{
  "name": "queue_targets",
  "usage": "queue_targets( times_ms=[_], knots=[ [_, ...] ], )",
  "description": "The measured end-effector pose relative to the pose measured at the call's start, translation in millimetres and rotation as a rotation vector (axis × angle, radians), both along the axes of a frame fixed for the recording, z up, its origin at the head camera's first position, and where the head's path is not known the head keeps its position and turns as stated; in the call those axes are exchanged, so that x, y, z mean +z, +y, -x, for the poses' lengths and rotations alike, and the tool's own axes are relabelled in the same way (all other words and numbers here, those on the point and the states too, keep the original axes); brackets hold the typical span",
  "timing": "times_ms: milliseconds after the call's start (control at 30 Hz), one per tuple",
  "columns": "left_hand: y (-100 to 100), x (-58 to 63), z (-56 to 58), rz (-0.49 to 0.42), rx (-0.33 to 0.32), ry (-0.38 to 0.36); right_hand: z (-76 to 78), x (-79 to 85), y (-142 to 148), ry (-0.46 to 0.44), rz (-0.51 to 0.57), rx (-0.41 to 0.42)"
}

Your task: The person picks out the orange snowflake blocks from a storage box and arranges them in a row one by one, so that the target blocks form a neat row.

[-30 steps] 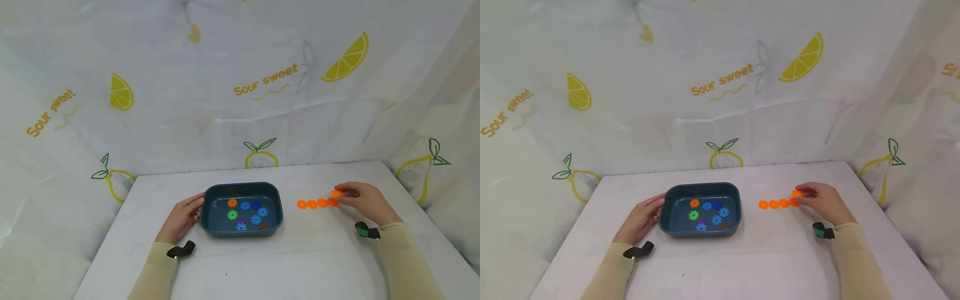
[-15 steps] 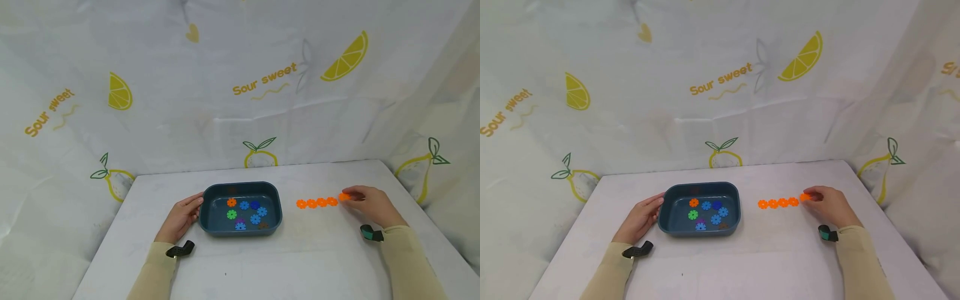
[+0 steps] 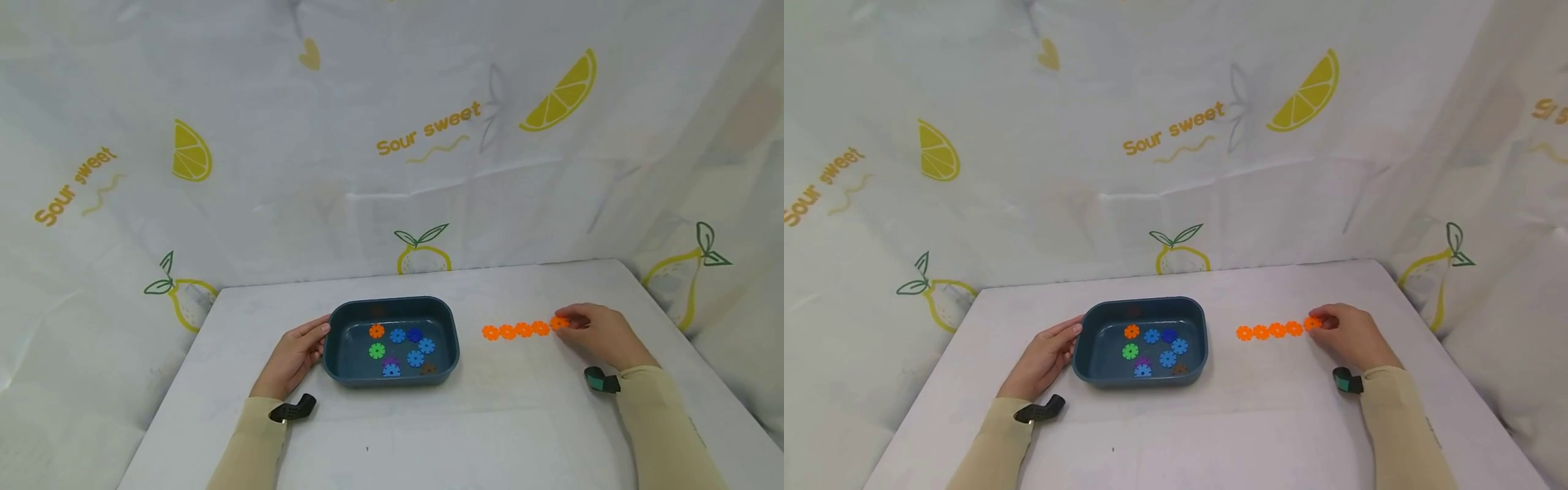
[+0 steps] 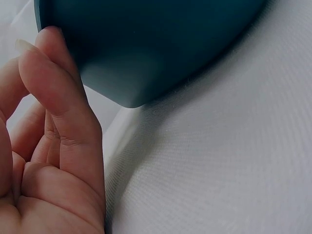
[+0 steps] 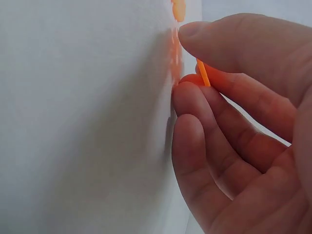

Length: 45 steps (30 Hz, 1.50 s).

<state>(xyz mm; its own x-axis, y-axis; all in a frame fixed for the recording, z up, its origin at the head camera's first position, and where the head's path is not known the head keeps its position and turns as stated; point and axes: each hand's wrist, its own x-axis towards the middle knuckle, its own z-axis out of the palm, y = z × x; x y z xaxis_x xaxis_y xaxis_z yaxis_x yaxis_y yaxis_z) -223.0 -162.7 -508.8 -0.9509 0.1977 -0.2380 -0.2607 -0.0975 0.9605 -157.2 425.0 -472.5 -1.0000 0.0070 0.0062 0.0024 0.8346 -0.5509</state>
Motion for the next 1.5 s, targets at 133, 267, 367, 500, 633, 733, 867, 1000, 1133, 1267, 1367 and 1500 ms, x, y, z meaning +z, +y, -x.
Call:
queue_targets(
  times_ms=[133,267,367,500,633,733,867,1000,1133,1267,1367,1500],
  knots=[
    [1.6,2.2,0.0,0.005,0.002,-0.007,0.3,-1.5,0.0,0.002,0.002,0.002],
    [2.0,2.1,1.4,0.004,0.002,-0.014,1.5,-3.4,-0.2,0.006,-0.003,-0.002],
    [2.5,2.7,1.9,0.009,0.004,-0.016,2.8,-3.8,-1.1,0.009,-0.012,-0.005],
    [3.3,3.1,2.3,0.022,0.006,-0.011,3.9,-2.0,-1.8,0.002,-0.02,-0.007],
    [3.7,2.8,2.5,0.022,0.008,-0.005,4.2,-0.8,-1.9,-0.011,-0.026,-0.016],
    [3.7,2.3,2.7,0.016,0.005,-0.001,4.1,-0.4,-1.7,-0.016,-0.026,-0.017],
    [3.7,1.8,3.9,0.013,0.001,0.005,4.3,-0.3,-1.1,-0.018,-0.027,-0.017],
    [3.6,1.8,4.3,0.017,0.006,0.005,4.8,-0.1,-1.3,-0.019,-0.024,-0.02],
    [3.5,2.1,3.9,0.012,0.012,-0.002,5.0,-0.2,-1.3,-0.02,-0.015,-0.018],
    [2.5,1.8,3.4,0.019,0.002,-0.001,5.4,-1.7,-0.2,-0.022,-0.009,-0.012],
    [1.0,0.9,2.7,0.027,0.002,-0.001,5.7,-2.9,0.1,-0.023,-0.003,-0.002],
    [-0.1,-0.3,2.5,0.022,0.011,-0.005,6.0,-4.6,0.3,-0.024,0.003,-0.003]
  ],
)
